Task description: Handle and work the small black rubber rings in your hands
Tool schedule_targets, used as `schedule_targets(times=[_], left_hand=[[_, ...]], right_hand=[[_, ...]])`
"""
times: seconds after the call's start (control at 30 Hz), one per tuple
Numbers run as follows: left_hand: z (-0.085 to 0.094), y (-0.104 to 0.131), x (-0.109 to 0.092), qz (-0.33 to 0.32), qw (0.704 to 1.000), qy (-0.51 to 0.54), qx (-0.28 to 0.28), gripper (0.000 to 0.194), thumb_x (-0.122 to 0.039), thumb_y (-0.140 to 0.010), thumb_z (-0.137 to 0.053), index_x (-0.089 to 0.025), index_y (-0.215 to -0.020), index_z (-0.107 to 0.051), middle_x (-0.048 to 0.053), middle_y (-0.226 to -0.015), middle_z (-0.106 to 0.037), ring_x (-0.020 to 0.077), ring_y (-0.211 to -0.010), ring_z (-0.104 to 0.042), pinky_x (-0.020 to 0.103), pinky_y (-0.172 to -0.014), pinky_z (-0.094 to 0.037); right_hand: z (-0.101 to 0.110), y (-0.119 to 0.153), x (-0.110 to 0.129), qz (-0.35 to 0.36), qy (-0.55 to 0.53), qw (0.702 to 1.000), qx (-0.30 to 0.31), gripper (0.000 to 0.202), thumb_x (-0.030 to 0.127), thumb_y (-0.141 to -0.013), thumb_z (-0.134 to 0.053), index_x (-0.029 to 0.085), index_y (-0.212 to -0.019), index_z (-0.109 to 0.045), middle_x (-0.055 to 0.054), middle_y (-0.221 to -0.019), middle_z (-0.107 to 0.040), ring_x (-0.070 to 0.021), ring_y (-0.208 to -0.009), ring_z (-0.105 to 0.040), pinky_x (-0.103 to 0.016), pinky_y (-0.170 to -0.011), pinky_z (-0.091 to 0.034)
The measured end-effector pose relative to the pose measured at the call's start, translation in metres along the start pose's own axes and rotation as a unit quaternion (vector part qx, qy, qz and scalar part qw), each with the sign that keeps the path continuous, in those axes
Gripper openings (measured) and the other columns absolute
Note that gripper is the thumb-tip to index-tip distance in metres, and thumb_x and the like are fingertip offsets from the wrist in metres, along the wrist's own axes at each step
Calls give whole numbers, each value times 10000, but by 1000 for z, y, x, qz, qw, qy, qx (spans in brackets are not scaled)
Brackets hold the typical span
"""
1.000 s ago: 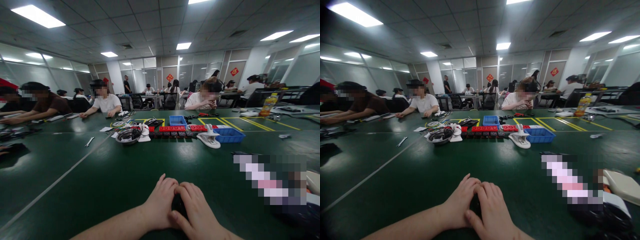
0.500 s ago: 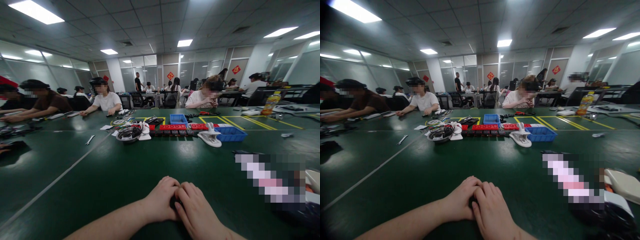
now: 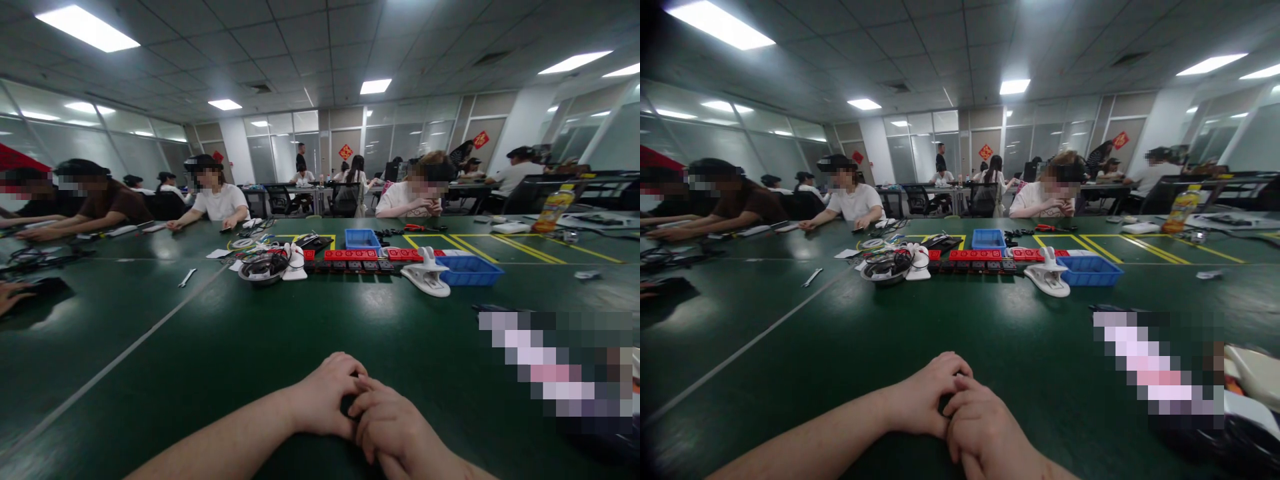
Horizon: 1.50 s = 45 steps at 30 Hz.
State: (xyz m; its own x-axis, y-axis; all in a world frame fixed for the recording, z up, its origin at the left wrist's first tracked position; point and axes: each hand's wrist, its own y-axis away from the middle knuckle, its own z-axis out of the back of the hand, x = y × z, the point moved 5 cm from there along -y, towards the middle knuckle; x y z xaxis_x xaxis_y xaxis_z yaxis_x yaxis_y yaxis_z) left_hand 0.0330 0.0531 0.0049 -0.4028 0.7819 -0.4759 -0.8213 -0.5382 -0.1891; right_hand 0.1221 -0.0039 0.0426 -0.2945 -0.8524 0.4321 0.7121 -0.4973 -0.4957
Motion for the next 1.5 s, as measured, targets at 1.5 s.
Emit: schedule_targets(times=[1.5], left_hand=[[-5, -5, -4, 15, 999, 29, -26, 384, -291, -532, -727, -183, -872, -585, 11, -894, -556, 183, -867, -506, 286, -791, -419]], right_hand=[[0, 4, -1, 64, -17, 997, -47, 227, 68, -728, -318, 206, -677, -491, 2, -655, -580, -120, -718, -554, -338, -880, -397]])
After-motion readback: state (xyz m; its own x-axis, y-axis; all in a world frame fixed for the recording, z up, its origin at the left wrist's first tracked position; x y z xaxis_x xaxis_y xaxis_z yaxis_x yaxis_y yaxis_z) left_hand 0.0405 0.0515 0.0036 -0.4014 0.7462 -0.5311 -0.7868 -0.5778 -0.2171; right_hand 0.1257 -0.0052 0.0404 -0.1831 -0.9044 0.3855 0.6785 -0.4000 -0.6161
